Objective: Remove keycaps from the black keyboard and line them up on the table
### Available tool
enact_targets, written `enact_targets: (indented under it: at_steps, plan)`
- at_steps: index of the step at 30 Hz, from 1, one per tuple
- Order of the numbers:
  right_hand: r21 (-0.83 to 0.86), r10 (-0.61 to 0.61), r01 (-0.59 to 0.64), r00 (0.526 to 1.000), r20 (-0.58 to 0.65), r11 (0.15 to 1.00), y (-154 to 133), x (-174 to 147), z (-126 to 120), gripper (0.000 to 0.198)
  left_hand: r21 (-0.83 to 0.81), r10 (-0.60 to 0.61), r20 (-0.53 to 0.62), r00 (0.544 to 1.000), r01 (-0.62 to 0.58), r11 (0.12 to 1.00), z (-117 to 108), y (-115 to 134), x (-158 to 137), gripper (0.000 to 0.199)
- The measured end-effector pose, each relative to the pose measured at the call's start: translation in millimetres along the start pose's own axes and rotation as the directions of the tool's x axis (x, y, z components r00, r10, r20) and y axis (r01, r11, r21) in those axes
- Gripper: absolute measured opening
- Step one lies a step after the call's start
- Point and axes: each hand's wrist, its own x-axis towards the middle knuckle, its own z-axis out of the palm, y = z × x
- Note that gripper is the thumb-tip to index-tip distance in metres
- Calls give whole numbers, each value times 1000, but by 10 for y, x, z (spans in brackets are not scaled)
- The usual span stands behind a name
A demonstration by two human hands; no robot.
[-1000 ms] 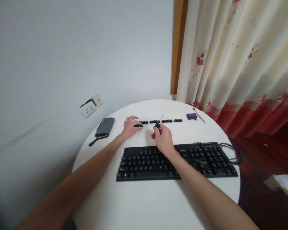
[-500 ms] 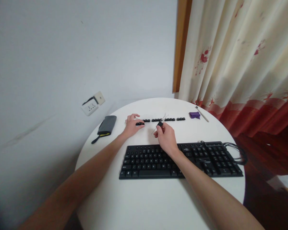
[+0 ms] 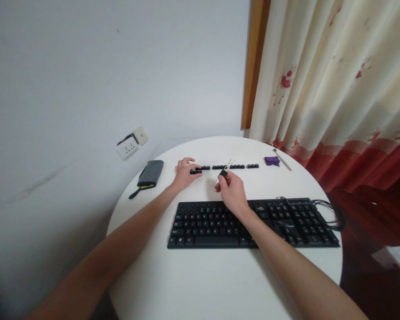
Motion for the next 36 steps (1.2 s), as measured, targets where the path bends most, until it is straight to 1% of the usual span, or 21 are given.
enact_targets:
  at_steps: [16,18,23,25,33,36]
  plan:
    - [0,13,-13,1000,16,1000,8,8,-3,22,2,-14,7,1000,14,1000,15,-17,4,26]
    - [-3,12,-12,1000,19,1000,3,5,-4,22,9,-19,4,1000,19,1000,13,-14,5,31]
    - [-7,17,-17,1000,23,1000,-5,3,-1,22,14,-18,-15,1000,19,1000,15,-15,10,63]
    - [-7,21,-20,999,26,1000,-6,4,2,22,22,-26,-16,1000,26,999,14,-18,13,69]
    - [-5,11,-11,1000,26,1000,1,18,-14,22,15,-48,-21,999,48,999,22,20,-1,73]
    - [6,2,-2,1000,18,1000,-7,30,-35,22,-21,-44,-17,999,44,999,-46,-1,9,75]
